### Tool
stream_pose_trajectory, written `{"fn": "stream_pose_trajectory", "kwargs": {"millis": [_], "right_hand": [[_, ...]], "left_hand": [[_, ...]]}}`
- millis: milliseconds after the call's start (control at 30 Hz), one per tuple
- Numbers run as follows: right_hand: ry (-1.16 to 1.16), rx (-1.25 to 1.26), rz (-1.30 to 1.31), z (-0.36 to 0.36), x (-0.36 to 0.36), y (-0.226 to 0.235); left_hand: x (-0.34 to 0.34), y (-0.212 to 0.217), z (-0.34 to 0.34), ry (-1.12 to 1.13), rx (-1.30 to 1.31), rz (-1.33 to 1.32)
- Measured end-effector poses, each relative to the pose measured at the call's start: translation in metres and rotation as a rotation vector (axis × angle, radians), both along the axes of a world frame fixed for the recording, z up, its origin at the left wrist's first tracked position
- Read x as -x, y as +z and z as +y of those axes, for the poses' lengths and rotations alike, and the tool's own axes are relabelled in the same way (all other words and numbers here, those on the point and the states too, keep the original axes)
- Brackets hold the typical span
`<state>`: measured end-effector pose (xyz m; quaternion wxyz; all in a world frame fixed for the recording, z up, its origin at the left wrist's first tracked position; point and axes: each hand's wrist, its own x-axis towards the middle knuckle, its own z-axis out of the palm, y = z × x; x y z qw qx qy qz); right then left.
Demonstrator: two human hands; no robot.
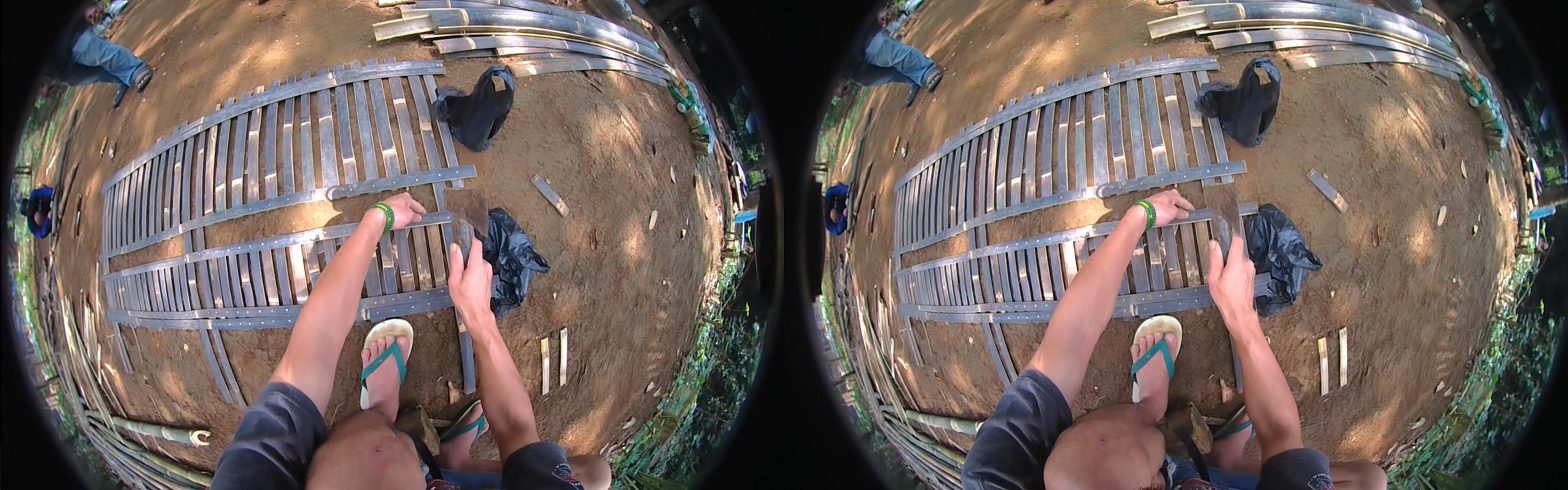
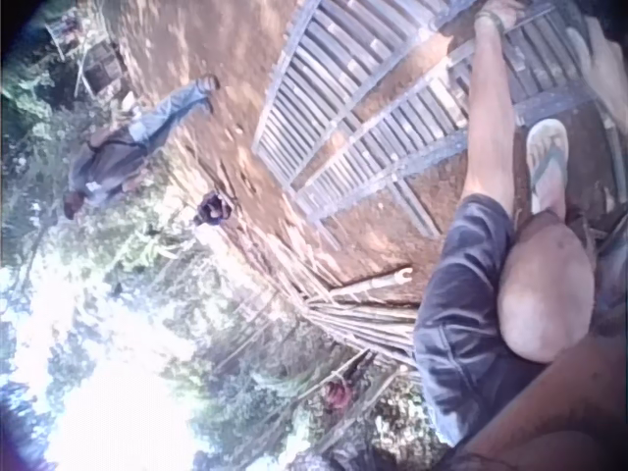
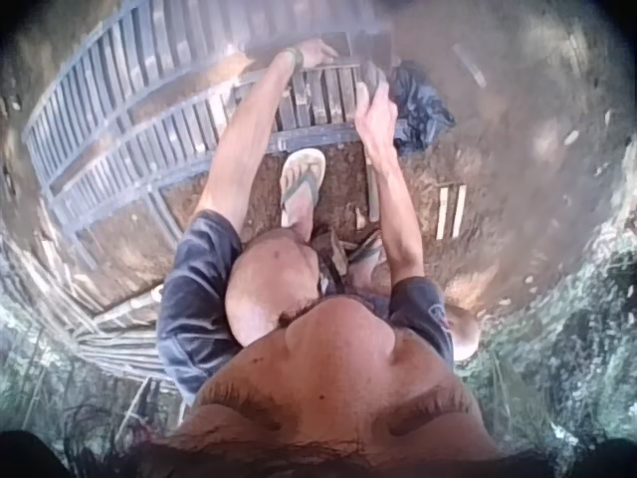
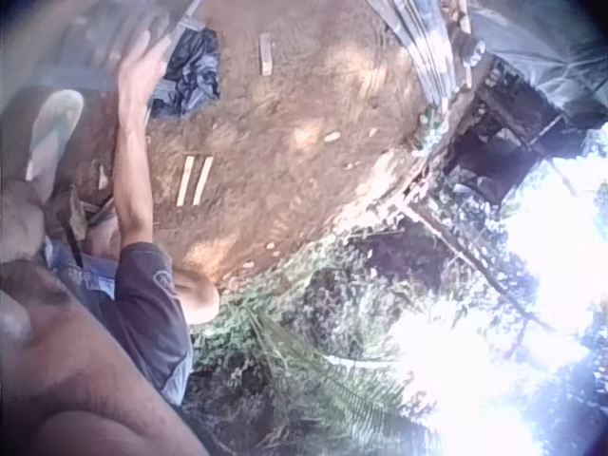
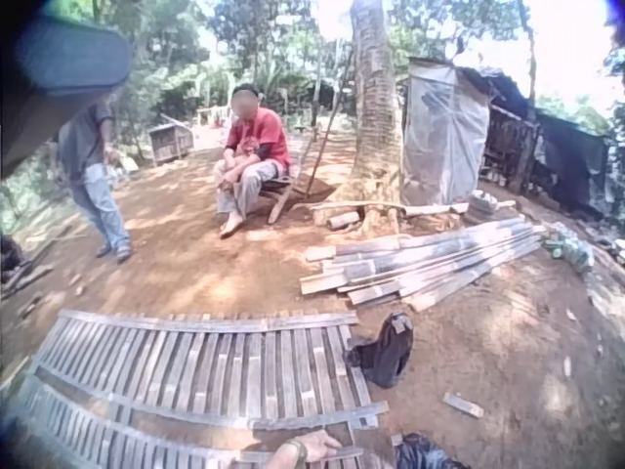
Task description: The person sits on the ground and uses a machete to hammer nails into a bamboo lattice structure. They align bamboo slats and secure them to the frame, occasionally adjusting the position of the structure. The person also lifts and flips the lattice to work on different sections.
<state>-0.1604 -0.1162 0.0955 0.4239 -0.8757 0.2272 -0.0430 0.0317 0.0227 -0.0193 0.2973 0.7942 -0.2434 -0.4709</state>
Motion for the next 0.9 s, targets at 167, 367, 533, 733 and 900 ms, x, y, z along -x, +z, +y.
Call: {"fn": "stream_pose_trajectory", "kwargs": {"millis": [167,367,533,733,900], "right_hand": [[0.114,0.167,-0.117,-0.008,0.017,-0.025],[-0.008,-0.001,-0.093,-0.009,-0.010,0.007],[0.102,0.214,0.096,-0.011,0.015,-0.024],[-0.052,-0.051,-0.088,-0.006,-0.003,0.012],[0.043,0.052,-0.165,-0.008,0.021,-0.020]], "left_hand": [[-0.010,0.005,-0.010,-0.024,0.034,-0.039],[-0.016,0.006,-0.006,-0.033,0.042,-0.011],[-0.009,0.014,-0.011,-0.024,0.050,-0.058],[-0.021,-0.002,-0.006,-0.065,0.053,-0.126],[-0.016,-0.004,-0.007,-0.102,0.021,-0.079]]}}
